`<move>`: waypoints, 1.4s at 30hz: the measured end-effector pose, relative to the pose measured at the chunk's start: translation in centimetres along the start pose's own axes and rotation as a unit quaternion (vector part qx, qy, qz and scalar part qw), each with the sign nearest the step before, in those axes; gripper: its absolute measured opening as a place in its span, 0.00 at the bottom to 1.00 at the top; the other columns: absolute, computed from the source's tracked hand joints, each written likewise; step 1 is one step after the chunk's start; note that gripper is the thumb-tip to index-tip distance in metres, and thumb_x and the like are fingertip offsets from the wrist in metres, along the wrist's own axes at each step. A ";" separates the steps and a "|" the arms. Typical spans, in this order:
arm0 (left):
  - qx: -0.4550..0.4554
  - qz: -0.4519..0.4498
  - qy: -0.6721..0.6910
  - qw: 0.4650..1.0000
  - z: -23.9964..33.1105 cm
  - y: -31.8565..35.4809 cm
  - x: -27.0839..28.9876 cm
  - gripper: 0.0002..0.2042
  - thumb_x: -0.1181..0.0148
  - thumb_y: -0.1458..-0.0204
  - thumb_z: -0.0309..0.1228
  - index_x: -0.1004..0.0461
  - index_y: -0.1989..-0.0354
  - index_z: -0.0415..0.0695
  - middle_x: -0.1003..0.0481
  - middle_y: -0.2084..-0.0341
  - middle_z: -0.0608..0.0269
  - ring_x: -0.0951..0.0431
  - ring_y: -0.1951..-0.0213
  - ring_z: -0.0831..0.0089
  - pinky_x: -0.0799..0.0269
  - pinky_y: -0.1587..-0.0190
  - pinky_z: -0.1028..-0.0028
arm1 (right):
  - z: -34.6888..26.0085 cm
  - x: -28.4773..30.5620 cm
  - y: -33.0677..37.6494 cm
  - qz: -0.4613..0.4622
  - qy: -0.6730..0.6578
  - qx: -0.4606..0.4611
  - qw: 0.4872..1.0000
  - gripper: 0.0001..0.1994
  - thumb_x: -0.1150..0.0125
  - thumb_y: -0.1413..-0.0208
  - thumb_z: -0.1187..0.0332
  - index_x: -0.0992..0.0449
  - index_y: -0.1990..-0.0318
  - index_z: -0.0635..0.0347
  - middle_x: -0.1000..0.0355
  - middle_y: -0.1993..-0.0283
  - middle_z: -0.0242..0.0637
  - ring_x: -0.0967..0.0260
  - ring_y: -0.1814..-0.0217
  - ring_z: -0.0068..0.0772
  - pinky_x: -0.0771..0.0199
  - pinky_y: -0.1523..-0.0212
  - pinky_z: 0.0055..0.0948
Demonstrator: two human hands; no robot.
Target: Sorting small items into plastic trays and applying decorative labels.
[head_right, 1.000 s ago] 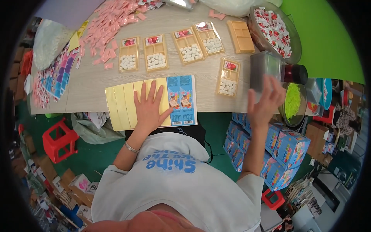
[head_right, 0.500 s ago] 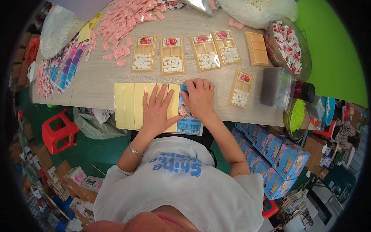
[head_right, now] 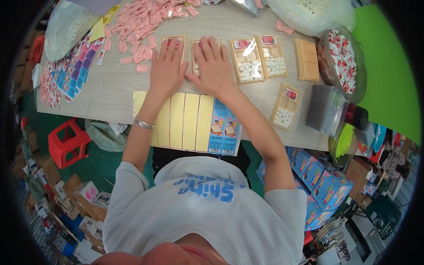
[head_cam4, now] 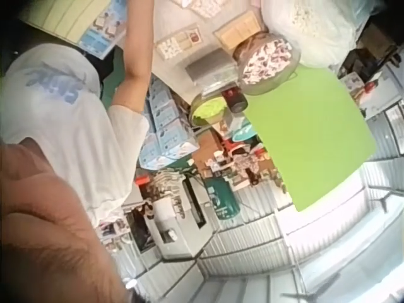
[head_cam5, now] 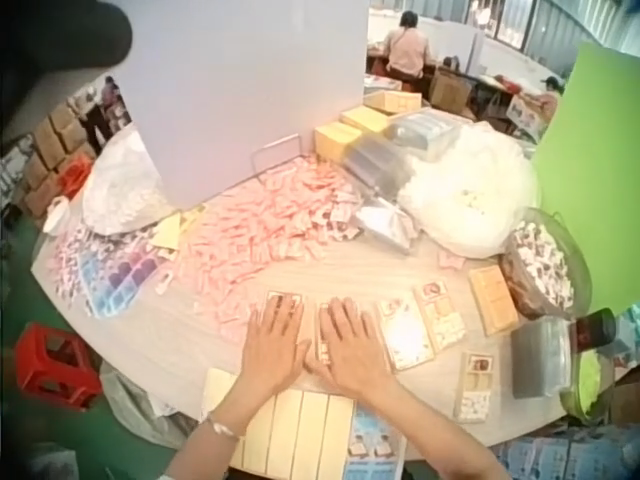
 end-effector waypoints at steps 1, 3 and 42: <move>0.002 -0.003 0.002 1.000 0.4 0.0 -0.4 0.31 0.49 0.39 0.48 0.40 0.29 0.46 0.45 0.28 0.56 0.50 0.27 0.54 0.54 0.29 0.45 | 0.5 -0.5 0.0 -0.004 -0.001 0.000 1.000 0.41 0.44 0.42 0.44 0.44 0.29 0.64 0.50 0.24 0.53 0.58 0.21 0.58 0.60 0.24 0.54; 0.066 0.000 0.025 0.998 1.6 -0.1 0.2 0.32 0.47 0.40 0.48 0.40 0.30 0.44 0.44 0.29 0.54 0.49 0.27 0.54 0.55 0.29 0.46 | 2.0 -0.2 0.3 0.016 0.013 -0.025 0.999 0.42 0.45 0.42 0.42 0.45 0.28 0.64 0.51 0.24 0.53 0.59 0.20 0.57 0.60 0.24 0.54; 0.058 0.039 0.183 0.981 7.8 8.4 1.5 0.09 0.33 0.50 0.40 0.24 0.70 0.50 0.28 0.70 0.68 0.31 0.60 0.64 0.44 0.47 0.59 | -1.2 7.2 11.8 -0.020 -0.070 0.160 0.985 0.07 0.34 0.56 0.68 0.24 0.69 0.53 0.31 0.64 0.31 0.33 0.57 0.38 0.35 0.54 0.39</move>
Point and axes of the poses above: each hand's wrist, its own y-axis away from the middle knuckle, its own x-axis out of the back of the hand, z = x × y, the point moved 1 cm from there along -y, towards the middle knuckle
